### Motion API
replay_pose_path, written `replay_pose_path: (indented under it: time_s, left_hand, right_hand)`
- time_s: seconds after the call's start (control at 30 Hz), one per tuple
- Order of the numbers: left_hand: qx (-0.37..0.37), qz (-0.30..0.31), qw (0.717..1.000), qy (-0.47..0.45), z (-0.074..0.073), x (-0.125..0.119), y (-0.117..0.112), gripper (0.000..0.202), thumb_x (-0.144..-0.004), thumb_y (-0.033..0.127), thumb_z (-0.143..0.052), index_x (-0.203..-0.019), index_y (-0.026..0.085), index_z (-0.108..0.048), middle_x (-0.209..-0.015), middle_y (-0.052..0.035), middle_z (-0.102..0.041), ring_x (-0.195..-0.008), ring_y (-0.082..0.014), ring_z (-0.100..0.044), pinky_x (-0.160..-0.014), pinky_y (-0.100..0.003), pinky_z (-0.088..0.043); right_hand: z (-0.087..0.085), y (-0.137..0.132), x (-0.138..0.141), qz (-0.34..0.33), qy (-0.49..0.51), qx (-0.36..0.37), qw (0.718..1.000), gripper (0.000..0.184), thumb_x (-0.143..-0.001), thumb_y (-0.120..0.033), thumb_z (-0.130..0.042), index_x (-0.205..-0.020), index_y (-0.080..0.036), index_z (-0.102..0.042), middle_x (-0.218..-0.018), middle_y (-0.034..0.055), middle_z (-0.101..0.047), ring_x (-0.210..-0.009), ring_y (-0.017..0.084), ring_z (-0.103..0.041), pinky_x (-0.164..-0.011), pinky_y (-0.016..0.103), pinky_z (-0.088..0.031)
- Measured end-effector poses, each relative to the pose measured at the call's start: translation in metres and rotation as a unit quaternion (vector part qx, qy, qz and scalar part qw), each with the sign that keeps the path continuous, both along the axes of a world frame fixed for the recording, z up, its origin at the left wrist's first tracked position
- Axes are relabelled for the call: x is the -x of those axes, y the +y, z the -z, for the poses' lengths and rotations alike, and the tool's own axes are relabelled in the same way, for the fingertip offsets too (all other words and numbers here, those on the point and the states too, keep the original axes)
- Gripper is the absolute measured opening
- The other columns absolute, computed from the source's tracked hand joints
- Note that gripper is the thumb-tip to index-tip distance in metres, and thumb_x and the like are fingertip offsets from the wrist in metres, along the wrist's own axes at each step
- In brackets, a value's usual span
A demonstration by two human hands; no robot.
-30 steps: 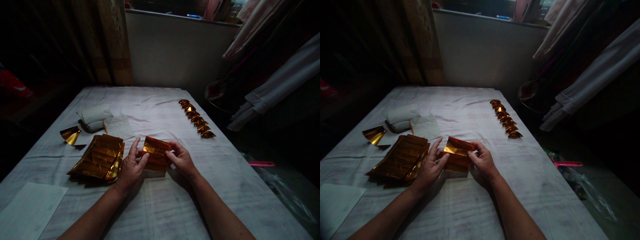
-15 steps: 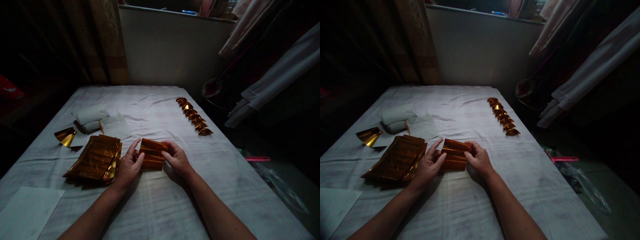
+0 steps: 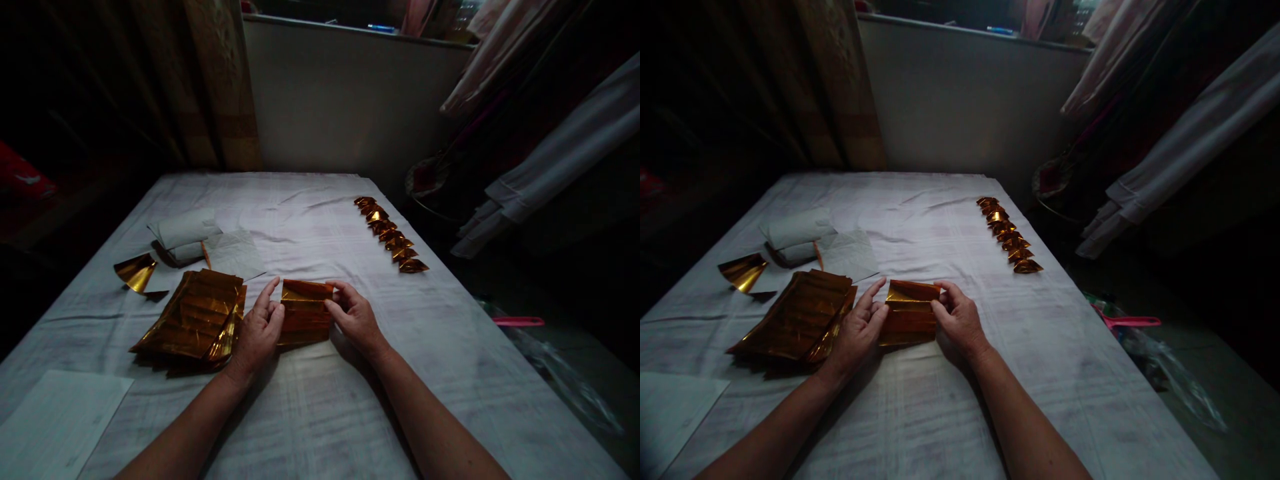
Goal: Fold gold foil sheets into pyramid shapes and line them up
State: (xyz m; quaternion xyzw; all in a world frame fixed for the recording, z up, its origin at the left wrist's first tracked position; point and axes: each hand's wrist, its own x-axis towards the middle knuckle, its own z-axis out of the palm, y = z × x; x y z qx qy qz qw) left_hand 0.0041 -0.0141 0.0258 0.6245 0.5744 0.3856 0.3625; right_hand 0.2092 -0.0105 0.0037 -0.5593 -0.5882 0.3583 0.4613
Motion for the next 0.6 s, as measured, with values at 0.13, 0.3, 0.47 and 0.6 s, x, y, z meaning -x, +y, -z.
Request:
replay_pose_path:
  time_s: [0.13,0.3,0.47,0.6]
  left_hand:
    - [-0.041,0.0,0.994,0.097,0.0011,0.0036,0.0009,0.055,-0.09,0.034,-0.042,-0.142,0.017,-0.048,-0.06,0.0067,-0.053,-0.051,-0.0115,-0.05,-0.055,-0.022,-0.039]
    - [-0.11,0.015,0.982,0.156,0.0057,0.0084,0.0045,0.051,-0.088,0.032,-0.047,-0.136,0.018,-0.054,-0.077,-0.0002,-0.069,-0.07,-0.0169,-0.063,-0.072,-0.028,-0.049]
    - [-0.115,0.019,0.98,0.162,0.0061,0.0094,0.0064,0.047,-0.088,0.031,-0.049,-0.133,0.019,-0.056,-0.079,-0.001,-0.07,-0.072,-0.0172,-0.066,-0.075,-0.029,-0.052]
    - [-0.117,0.023,0.979,0.163,0.0067,0.0091,0.0064,0.047,-0.089,0.031,-0.05,-0.134,0.019,-0.056,-0.081,-0.0014,-0.071,-0.072,-0.0171,-0.066,-0.075,-0.029,-0.052]
  right_hand:
    - [-0.0022,-0.0013,0.0003,0.016,-0.076,0.001,0.997,0.041,-0.08,-0.032,-0.056,-0.118,-0.018,-0.062,-0.067,-0.0046,-0.056,-0.058,0.011,-0.053,-0.06,0.022,-0.042]
    - [-0.006,-0.002,0.0008,0.023,-0.142,-0.003,0.99,0.042,-0.08,-0.029,-0.054,-0.121,-0.019,-0.063,-0.065,-0.0045,-0.057,-0.056,0.011,-0.054,-0.059,0.023,-0.041]
    - [-0.0063,-0.0015,0.0014,0.029,-0.152,-0.005,0.988,0.042,-0.081,-0.03,-0.054,-0.121,-0.02,-0.063,-0.065,-0.0044,-0.058,-0.057,0.012,-0.054,-0.059,0.022,-0.041]
    - [-0.0055,-0.0008,0.0015,0.028,-0.148,0.0,0.989,0.043,-0.081,-0.03,-0.053,-0.122,-0.019,-0.062,-0.065,-0.0043,-0.058,-0.058,0.012,-0.054,-0.06,0.022,-0.041]
